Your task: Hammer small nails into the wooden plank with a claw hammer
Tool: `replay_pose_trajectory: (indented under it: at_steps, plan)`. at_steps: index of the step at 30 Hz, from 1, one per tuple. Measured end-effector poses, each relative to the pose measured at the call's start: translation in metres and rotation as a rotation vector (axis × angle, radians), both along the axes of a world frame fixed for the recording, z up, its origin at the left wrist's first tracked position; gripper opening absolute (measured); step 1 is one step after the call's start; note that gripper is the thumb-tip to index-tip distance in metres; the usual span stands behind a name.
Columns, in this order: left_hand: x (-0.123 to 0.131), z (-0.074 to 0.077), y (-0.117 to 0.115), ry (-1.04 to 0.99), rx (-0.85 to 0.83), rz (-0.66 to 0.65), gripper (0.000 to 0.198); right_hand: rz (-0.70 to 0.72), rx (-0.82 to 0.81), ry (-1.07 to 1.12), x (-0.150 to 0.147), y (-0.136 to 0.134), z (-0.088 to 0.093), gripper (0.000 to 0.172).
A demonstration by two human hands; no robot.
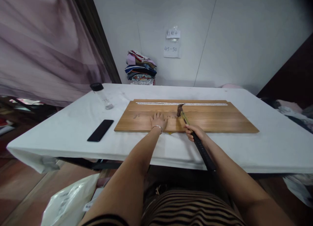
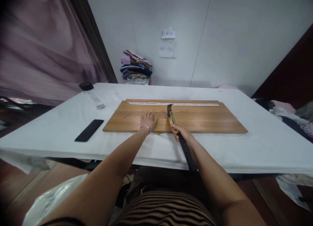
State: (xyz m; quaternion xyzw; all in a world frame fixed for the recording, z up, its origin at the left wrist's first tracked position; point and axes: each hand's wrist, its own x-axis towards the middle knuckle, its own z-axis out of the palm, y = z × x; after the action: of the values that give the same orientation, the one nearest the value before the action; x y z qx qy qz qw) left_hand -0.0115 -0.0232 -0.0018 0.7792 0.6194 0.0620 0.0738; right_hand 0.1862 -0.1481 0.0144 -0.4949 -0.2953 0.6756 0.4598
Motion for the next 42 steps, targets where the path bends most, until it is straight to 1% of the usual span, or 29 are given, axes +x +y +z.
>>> replay_pose_trajectory:
  at_steps: [6, 10, 12, 15, 17, 20, 22, 26, 29, 30, 31, 35, 38, 40, 42]
  plan:
    - [0.000, -0.001, -0.001, -0.026, 0.020, -0.006, 0.060, -0.027, 0.019, 0.029, -0.002, -0.007, 0.004, 0.027]
    - [-0.001, 0.000, -0.002, -0.020, 0.005, 0.010, 0.056, -0.070, 0.015, -0.001, -0.006, -0.011, 0.007, 0.037]
    - [-0.002, 0.001, -0.003, -0.020, 0.000, 0.006, 0.059, -0.076, 0.010, -0.011, -0.006, -0.011, 0.006, 0.042]
    - [-0.003, 0.004, -0.004, -0.022, -0.005, 0.008, 0.059, -0.087, 0.005, -0.024, -0.004, -0.009, 0.005, 0.045]
    - [-0.003, 0.005, -0.005, -0.021, 0.000, 0.013, 0.057, -0.098, 0.007, -0.030, -0.002, -0.008, 0.008, 0.046]
    - [-0.003, 0.003, -0.003, -0.015, 0.002, 0.014, 0.056, -0.107, 0.014, -0.038, -0.001, -0.007, 0.014, 0.044]
    - [-0.003, 0.001, 0.000, -0.009, 0.000, 0.011, 0.057, -0.106, 0.039, -0.028, -0.002, -0.008, 0.015, 0.042]
    - [-0.005, -0.002, 0.004, -0.003, 0.010, 0.011, 0.057, -0.115, 0.097, -0.007, -0.007, -0.011, 0.005, 0.042]
    - [-0.005, -0.001, -0.002, -0.015, -0.006, -0.004, 0.059, -0.119, 0.126, 0.005, -0.008, -0.016, -0.001, 0.042]
    - [-0.004, 0.000, -0.004, -0.019, -0.008, -0.015, 0.060, -0.087, 0.127, 0.009, -0.007, -0.019, 0.001, 0.041]
    - [-0.003, 0.000, -0.006, -0.024, -0.008, -0.021, 0.059, -0.089, 0.145, 0.015, -0.006, -0.021, 0.004, 0.039]
    - [0.000, 0.001, -0.007, -0.030, 0.007, -0.017, 0.060, -0.081, 0.155, 0.041, -0.006, -0.029, 0.024, 0.036]
    - [0.000, 0.001, -0.005, -0.014, -0.005, 0.002, 0.058, -0.103, 0.093, 0.022, -0.005, -0.032, 0.032, 0.037]
    - [0.000, 0.001, -0.003, -0.003, -0.019, -0.007, 0.058, -0.117, 0.067, 0.009, -0.001, -0.032, 0.028, 0.037]
    - [-0.001, 0.001, -0.001, 0.015, -0.018, -0.016, 0.059, -0.139, 0.070, -0.002, 0.004, -0.030, 0.018, 0.038]
